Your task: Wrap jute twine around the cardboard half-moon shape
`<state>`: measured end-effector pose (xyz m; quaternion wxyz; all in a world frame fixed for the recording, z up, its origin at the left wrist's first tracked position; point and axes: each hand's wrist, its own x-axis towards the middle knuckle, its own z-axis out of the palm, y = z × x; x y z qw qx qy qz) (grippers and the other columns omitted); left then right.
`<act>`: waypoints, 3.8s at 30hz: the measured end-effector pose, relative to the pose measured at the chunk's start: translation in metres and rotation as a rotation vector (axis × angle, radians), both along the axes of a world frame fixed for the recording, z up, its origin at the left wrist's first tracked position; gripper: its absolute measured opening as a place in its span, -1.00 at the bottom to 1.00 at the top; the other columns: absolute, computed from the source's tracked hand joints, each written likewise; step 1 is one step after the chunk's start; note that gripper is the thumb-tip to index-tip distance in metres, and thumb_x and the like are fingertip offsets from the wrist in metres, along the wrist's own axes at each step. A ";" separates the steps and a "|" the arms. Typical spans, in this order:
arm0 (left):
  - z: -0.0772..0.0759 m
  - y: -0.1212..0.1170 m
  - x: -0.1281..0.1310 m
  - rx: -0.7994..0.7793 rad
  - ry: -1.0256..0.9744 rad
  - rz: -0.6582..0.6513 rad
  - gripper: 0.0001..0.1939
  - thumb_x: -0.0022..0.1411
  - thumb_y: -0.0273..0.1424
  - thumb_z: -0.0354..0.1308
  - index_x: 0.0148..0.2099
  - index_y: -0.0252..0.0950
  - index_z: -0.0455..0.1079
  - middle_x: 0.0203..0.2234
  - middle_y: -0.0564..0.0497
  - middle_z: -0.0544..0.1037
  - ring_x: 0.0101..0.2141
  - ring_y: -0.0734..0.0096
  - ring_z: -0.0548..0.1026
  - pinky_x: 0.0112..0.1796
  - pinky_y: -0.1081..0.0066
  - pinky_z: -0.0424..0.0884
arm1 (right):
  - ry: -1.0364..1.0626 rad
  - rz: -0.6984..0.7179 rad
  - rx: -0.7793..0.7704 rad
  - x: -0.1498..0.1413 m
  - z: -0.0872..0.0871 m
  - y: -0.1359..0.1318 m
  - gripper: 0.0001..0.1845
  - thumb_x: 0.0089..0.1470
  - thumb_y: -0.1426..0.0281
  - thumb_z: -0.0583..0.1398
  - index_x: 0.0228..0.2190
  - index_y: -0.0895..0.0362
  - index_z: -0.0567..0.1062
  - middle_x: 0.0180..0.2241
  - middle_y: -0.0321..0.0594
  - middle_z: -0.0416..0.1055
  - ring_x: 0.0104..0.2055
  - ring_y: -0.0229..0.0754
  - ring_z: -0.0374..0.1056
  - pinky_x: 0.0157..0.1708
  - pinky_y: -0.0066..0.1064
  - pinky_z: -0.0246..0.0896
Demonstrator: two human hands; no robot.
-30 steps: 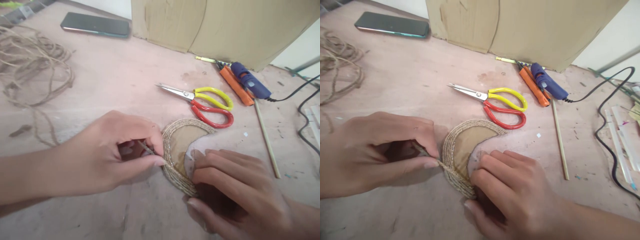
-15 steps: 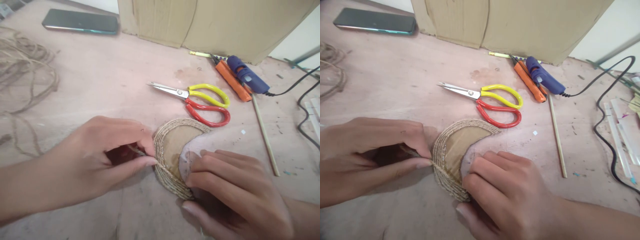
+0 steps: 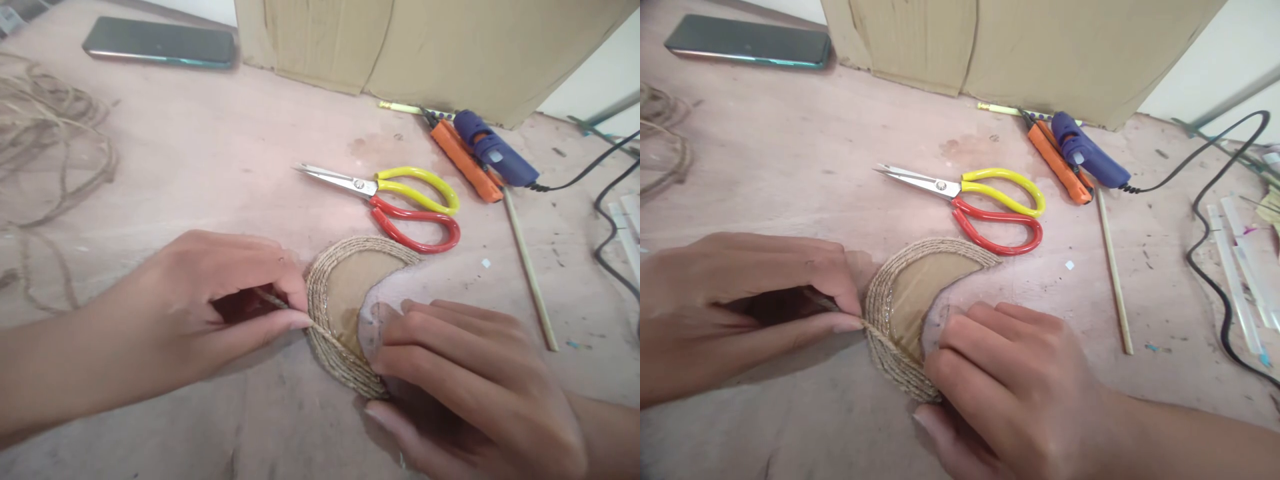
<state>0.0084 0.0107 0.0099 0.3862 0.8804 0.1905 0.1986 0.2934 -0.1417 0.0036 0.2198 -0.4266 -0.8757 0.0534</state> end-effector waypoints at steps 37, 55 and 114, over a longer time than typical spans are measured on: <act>0.003 -0.006 0.000 -0.050 -0.095 -0.172 -0.81 0.57 -0.53 0.31 -0.19 -0.21 0.54 -0.41 0.07 0.58 -0.41 0.42 0.50 -0.38 0.40 0.47 | 0.085 0.058 -0.091 -0.003 0.008 0.002 -0.88 0.49 0.47 0.30 -0.13 0.05 0.66 -0.25 -0.31 0.68 -0.22 -0.14 0.65 -0.03 -0.14 0.51; 0.002 -0.008 0.000 -0.084 -0.088 -0.141 -0.86 0.54 -0.50 0.35 -0.12 -0.14 0.56 -0.39 0.05 0.64 -0.44 0.40 0.56 -0.37 0.42 0.52 | 0.171 0.173 -0.167 0.001 0.006 0.012 -0.66 0.29 0.64 0.25 0.01 0.09 0.58 -0.12 -0.26 0.71 -0.18 -0.14 0.62 0.03 -0.13 0.40; 0.001 -0.007 -0.003 -0.045 -0.071 -0.201 -0.79 0.52 -0.56 0.30 -0.18 -0.15 0.47 -0.46 0.09 0.56 -0.46 0.37 0.49 -0.35 0.38 0.47 | 0.206 0.198 -0.177 -0.001 0.005 0.011 -0.70 0.33 0.62 0.30 0.05 0.18 0.62 -0.03 -0.19 0.70 0.01 -0.10 0.52 0.09 -0.10 0.39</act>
